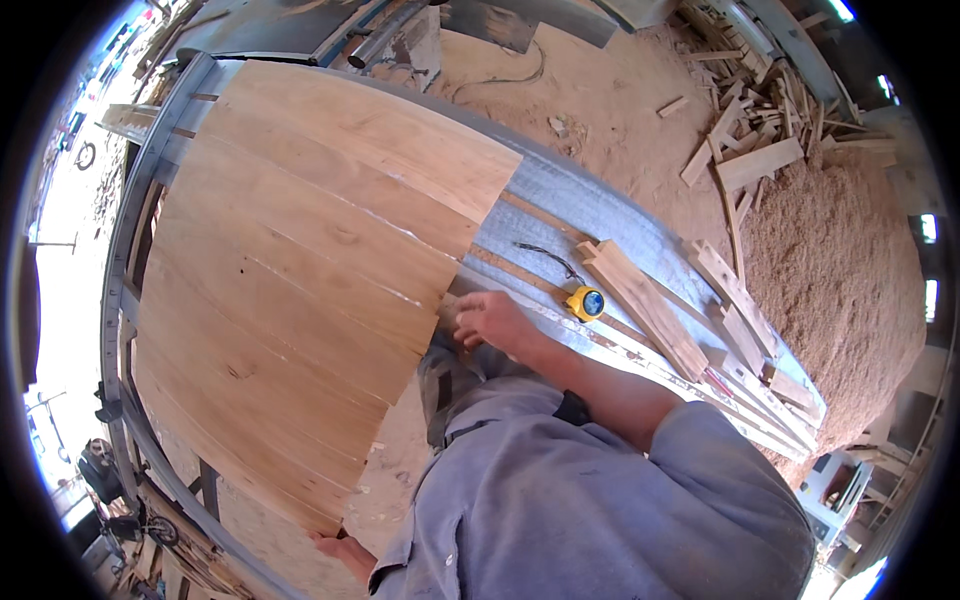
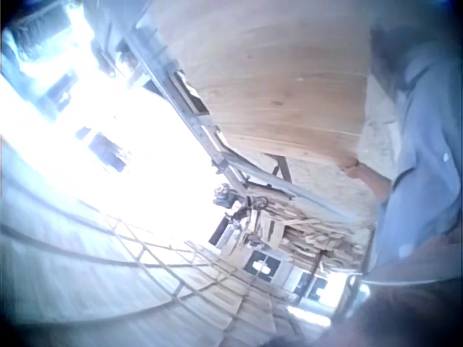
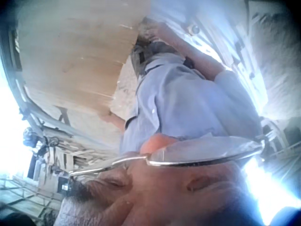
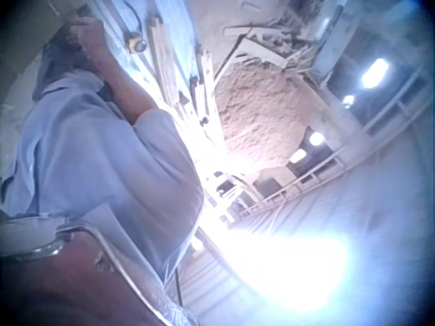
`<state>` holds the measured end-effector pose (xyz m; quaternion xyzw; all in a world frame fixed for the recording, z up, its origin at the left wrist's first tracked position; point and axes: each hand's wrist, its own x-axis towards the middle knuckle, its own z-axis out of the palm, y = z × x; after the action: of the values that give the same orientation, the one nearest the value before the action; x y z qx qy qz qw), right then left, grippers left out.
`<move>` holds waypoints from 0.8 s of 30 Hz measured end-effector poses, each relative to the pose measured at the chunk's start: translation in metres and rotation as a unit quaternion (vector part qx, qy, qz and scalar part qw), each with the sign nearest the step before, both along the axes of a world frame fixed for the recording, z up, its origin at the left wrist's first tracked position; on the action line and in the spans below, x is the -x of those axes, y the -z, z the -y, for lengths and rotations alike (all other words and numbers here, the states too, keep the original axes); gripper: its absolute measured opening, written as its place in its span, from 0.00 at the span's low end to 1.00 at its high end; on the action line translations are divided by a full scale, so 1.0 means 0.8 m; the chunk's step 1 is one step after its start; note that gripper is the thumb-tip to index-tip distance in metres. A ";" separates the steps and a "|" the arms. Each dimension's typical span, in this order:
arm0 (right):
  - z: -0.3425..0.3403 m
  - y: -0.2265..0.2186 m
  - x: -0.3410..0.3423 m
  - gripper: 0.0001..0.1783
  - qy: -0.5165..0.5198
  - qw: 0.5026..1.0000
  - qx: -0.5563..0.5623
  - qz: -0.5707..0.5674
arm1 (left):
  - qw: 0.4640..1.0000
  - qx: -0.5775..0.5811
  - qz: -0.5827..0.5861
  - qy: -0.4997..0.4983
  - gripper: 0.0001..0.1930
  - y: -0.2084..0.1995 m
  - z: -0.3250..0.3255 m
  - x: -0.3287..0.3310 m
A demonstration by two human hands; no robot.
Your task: The person measures and cuts a large wooden board using a table saw. They adjust the fence, measure the board with a tape measure, and feed the board through the saw using a push stick. The cut pieces are then set aside.
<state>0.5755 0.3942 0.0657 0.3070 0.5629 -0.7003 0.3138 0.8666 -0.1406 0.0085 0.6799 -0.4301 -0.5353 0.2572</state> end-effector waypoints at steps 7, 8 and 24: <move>0.062 0.060 -0.023 0.23 0.046 0.950 0.303 0.064 | 0.986 -0.039 0.114 0.116 0.34 0.007 0.045 -0.021; 0.071 0.053 -0.017 0.23 0.060 0.950 0.300 0.067 | 0.980 -0.036 0.134 0.141 0.34 -0.004 0.036 -0.014; -0.035 -0.061 0.108 0.20 0.134 0.981 0.136 -0.034 | 0.989 -0.001 0.062 0.137 0.29 -0.073 -0.148 0.067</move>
<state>0.4895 0.4218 0.1146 0.3098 0.4268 -0.8159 0.2369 0.8132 -0.0224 0.0667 0.6466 -0.5334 -0.5233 0.1535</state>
